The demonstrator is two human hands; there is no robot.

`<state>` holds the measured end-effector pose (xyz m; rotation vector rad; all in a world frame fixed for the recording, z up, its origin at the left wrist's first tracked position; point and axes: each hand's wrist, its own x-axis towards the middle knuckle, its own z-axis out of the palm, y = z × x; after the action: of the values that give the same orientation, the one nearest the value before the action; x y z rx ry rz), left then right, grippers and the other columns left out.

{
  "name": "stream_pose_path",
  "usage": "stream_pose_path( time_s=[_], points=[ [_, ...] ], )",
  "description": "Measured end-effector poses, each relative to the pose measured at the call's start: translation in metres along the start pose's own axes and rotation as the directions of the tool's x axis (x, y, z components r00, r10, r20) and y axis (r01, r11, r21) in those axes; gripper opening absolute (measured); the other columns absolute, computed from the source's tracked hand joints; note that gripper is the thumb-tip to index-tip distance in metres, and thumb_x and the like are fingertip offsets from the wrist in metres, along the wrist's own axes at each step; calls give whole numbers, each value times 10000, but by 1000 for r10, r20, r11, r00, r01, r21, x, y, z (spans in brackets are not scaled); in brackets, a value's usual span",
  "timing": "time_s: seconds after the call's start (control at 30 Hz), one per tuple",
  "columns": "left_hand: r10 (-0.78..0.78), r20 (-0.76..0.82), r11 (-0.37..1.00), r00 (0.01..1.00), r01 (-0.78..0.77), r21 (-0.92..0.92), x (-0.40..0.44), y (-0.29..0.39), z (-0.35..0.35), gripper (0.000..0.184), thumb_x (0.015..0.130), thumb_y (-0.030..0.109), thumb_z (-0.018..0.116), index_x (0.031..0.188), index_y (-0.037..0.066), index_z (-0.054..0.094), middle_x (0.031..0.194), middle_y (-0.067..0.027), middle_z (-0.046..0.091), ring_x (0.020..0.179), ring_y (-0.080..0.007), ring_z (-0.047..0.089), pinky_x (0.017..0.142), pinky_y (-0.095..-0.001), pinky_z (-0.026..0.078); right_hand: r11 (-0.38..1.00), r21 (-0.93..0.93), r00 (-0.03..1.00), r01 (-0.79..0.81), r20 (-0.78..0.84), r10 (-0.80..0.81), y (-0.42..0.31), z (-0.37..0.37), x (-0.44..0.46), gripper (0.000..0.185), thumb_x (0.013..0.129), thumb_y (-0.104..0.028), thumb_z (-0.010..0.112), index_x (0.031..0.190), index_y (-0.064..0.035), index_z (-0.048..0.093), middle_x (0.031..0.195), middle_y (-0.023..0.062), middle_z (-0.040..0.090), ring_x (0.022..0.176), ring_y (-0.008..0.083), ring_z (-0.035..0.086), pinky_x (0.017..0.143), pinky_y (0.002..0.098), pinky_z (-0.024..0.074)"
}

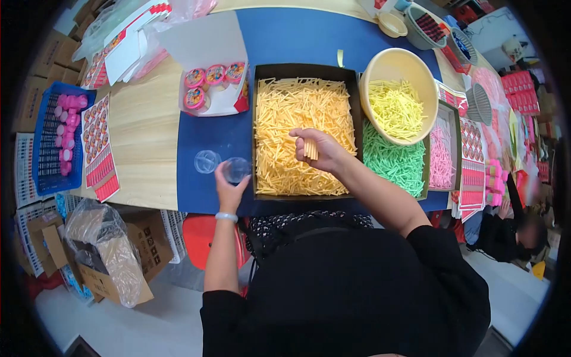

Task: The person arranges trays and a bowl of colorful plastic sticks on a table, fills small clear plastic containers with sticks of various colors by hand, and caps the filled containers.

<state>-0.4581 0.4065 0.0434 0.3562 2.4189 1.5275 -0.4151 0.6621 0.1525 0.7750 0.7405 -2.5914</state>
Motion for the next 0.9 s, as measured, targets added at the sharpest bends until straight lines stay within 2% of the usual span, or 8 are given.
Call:
stream_pose_path(
  time_s=[0.13,0.2,0.23,0.3,0.5,0.63,0.8,0.9],
  points=[
    [289,-73,957,955,-290,-4,0,108,-22,645,586,98,703,1137,17,377,1088,-146,438,937,-263,484,843,-325,401,936,113,939,334,-126,-319,-10,23,-23,127,805,-137,527,883,-44,564,606,59,570,621,182,588,602,238,464],
    [458,77,870,886,-464,166,14,157,-7,669,563,130,716,1127,30,369,1060,-130,448,935,-261,483,829,-321,404,906,89,910,414,-8,-415,-16,57,-33,149,828,-168,489,870,-44,558,623,75,585,755,212,612,728,275,464],
    [468,84,865,880,-476,162,17,170,4,669,563,130,716,1127,30,369,1060,-130,448,935,-261,483,829,-321,404,900,91,904,427,-10,-428,-20,71,-38,149,828,-168,489,870,-44,558,623,75,585,755,212,612,728,275,464],
    [461,99,885,882,-465,27,20,190,23,668,558,139,713,1125,39,374,1047,-123,469,910,-255,507,788,-311,423,814,107,815,571,42,-578,-28,86,-47,175,848,-192,455,864,-50,556,638,86,598,770,197,613,746,260,458],
    [449,139,893,883,-440,-89,23,228,35,657,562,125,705,1126,45,377,1028,-124,491,866,-245,540,749,-303,442,714,37,714,699,19,-700,-40,75,-55,178,865,-189,439,866,-53,554,591,68,572,806,188,606,756,255,451],
    [549,118,833,828,-553,8,21,236,34,653,567,117,701,1129,45,378,1004,-121,510,828,-244,562,717,-305,453,637,62,633,768,79,-770,-41,71,-56,162,849,-182,480,841,-24,514,568,72,543,622,141,558,650,229,456],
    [481,221,876,848,-474,-88,18,233,32,655,570,112,699,1135,41,375,988,-127,513,824,-242,560,720,-309,453,732,1,730,681,69,-680,-49,69,-62,198,878,-200,452,883,-27,549,518,35,494,707,147,564,714,244,449],
    [393,212,919,895,-384,-85,14,244,31,655,569,109,698,1136,41,376,981,-130,515,822,-240,559,720,-310,453,664,-50,665,746,46,-745,-46,74,-65,200,876,-205,460,885,-24,548,515,36,490,658,140,547,698,245,449]
  ],
)
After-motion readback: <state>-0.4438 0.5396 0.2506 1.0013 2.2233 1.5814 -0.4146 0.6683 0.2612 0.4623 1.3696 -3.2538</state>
